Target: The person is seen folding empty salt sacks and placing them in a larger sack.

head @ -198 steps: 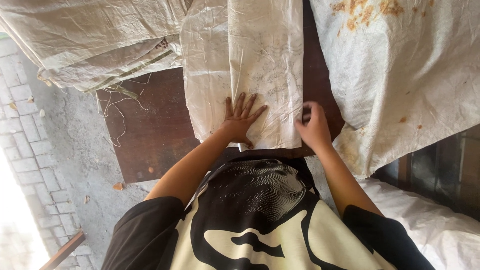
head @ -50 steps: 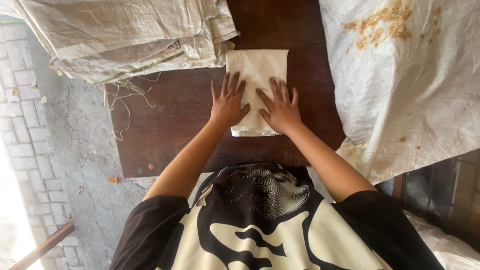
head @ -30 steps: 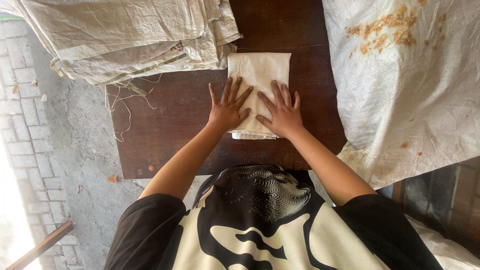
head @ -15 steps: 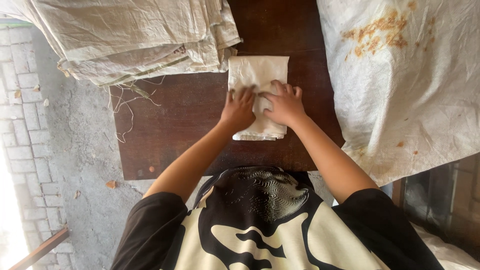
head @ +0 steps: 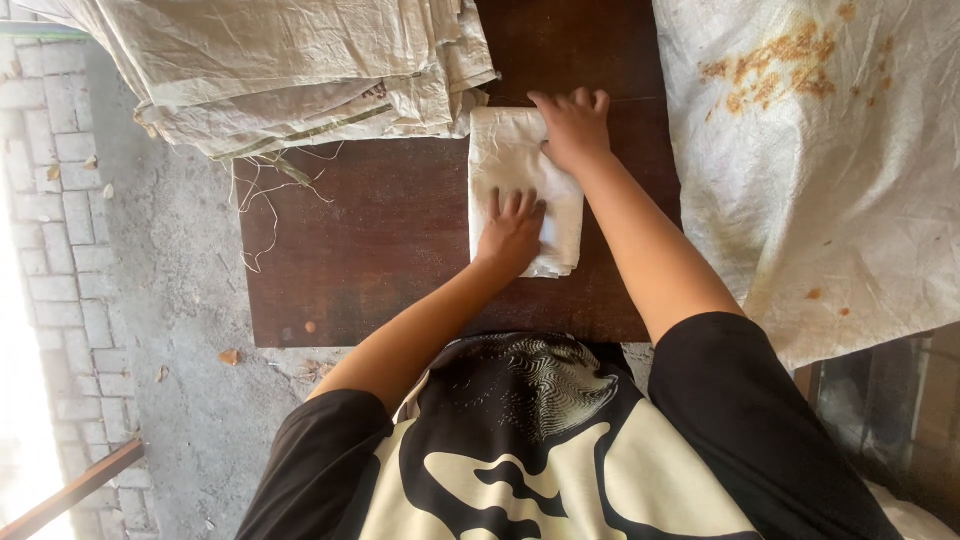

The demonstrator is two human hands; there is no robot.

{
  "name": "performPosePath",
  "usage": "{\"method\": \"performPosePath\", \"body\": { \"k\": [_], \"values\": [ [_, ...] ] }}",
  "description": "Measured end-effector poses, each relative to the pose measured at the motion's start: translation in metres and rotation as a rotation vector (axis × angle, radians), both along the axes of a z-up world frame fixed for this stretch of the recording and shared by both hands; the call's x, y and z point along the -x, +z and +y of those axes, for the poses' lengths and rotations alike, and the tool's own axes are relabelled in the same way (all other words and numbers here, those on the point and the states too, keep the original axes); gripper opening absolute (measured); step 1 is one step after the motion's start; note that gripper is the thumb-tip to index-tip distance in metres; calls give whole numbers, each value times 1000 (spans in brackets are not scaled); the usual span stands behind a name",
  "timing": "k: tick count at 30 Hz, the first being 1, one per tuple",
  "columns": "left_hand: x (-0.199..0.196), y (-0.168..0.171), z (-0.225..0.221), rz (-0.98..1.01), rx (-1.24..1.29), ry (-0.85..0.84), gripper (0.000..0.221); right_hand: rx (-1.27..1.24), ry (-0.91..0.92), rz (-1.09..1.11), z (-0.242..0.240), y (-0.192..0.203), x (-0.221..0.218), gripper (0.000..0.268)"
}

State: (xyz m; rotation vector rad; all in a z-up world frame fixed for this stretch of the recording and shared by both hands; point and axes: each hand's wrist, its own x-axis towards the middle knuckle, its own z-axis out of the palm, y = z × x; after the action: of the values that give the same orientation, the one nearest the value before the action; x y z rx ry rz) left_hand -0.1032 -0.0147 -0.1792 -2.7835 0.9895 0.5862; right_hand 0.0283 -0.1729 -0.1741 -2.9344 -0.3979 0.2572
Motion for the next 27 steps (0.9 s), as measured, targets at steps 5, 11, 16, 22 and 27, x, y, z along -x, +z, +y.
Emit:
{"method": "performPosePath", "body": {
  "k": [5,11,16,22,27],
  "values": [
    [13,16,7,175,172,101,95,98,108,-45,8,32,13,50],
    [17,17,11,78,284,88,103,19,279,1,2,65,75,47],
    [28,2,14,316,275,142,104,7,335,-27,2,97,131,43],
    [44,-21,23,233,210,65,97,-175,180,-132,8,94,158,35],
    [52,-38,23,42,235,45,91,-260,121,-97,14,91,179,37]
  ]
}}
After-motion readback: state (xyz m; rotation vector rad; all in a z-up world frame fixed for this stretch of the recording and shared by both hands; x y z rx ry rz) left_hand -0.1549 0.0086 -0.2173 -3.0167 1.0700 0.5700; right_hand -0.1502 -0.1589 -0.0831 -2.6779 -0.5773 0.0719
